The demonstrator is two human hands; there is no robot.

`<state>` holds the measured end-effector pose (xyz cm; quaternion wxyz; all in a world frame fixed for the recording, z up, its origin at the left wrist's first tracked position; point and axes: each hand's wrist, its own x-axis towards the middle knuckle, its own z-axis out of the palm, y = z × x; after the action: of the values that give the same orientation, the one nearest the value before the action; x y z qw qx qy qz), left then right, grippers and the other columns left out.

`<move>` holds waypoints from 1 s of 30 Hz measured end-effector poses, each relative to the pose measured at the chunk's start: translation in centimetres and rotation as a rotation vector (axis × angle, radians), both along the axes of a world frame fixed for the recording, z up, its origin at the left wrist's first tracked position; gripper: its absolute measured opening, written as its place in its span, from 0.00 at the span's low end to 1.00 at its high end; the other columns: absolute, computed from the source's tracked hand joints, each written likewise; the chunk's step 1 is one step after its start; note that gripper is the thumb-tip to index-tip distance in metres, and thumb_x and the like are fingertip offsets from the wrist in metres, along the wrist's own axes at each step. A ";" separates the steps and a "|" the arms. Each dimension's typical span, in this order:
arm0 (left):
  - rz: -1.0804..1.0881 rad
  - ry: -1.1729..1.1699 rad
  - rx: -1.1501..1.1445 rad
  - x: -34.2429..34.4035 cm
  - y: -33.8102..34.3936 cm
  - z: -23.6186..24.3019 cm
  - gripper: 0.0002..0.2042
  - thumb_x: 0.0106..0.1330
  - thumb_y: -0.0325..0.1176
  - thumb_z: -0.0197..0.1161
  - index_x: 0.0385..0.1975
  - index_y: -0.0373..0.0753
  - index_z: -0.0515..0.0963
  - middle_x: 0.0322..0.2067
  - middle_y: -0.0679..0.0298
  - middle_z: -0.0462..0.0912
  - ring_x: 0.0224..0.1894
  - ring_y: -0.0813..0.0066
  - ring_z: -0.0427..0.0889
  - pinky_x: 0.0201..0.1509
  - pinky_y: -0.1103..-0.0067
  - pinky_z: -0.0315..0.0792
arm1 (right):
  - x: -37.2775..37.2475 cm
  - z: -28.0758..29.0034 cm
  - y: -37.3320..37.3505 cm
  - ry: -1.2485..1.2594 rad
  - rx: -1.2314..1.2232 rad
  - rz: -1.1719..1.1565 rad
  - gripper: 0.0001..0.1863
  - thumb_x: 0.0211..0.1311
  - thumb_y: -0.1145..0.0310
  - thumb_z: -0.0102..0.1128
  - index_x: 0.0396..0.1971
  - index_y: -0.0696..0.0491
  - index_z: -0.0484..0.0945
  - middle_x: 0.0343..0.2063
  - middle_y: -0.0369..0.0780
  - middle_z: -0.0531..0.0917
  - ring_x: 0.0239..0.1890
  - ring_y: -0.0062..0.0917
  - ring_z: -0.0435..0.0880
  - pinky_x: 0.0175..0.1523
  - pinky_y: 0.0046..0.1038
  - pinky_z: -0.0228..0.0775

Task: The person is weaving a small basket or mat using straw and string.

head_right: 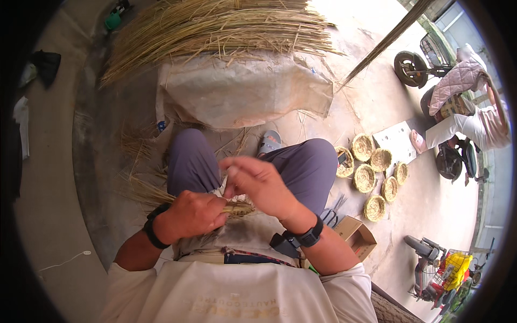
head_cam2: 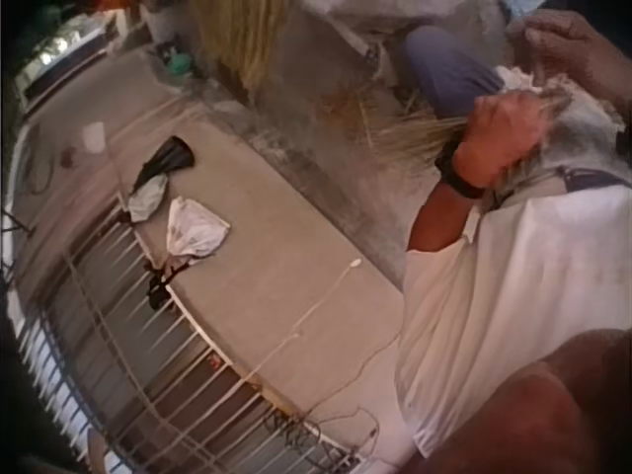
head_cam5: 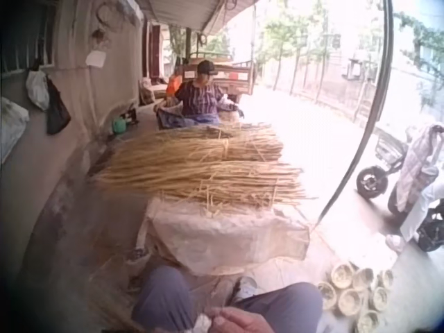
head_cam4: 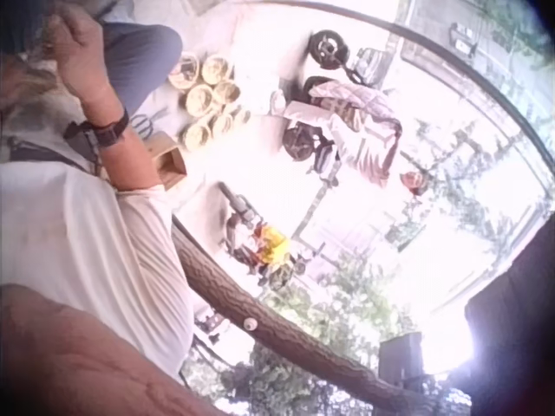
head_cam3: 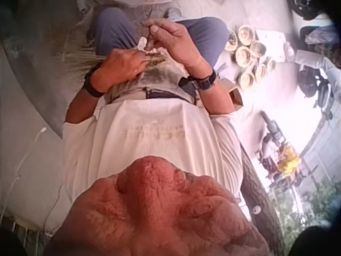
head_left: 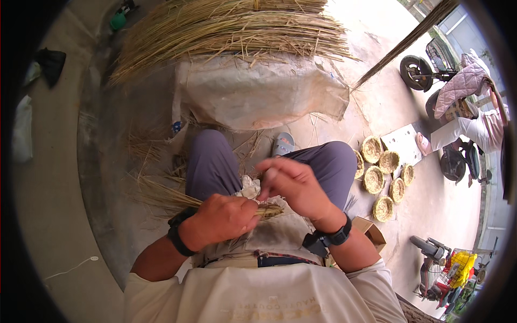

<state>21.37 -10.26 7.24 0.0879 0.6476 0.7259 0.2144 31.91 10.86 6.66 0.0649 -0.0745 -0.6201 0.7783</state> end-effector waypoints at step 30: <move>0.069 -0.588 -0.292 -2.7 -2.1 1.7 0.23 0.68 0.32 0.64 0.63 0.35 0.79 0.30 0.49 0.87 0.30 0.51 0.88 0.35 0.64 0.81 | 7.1 -4.4 4.6 -0.418 0.331 0.462 0.21 0.80 0.53 0.62 0.37 0.58 0.88 0.29 0.38 0.87 0.33 0.22 0.82 0.41 0.27 0.76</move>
<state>18.71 -12.35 8.97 0.3781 0.5134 0.7142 0.2888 38.96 15.45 2.22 -0.2301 -0.0784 -0.7381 0.6293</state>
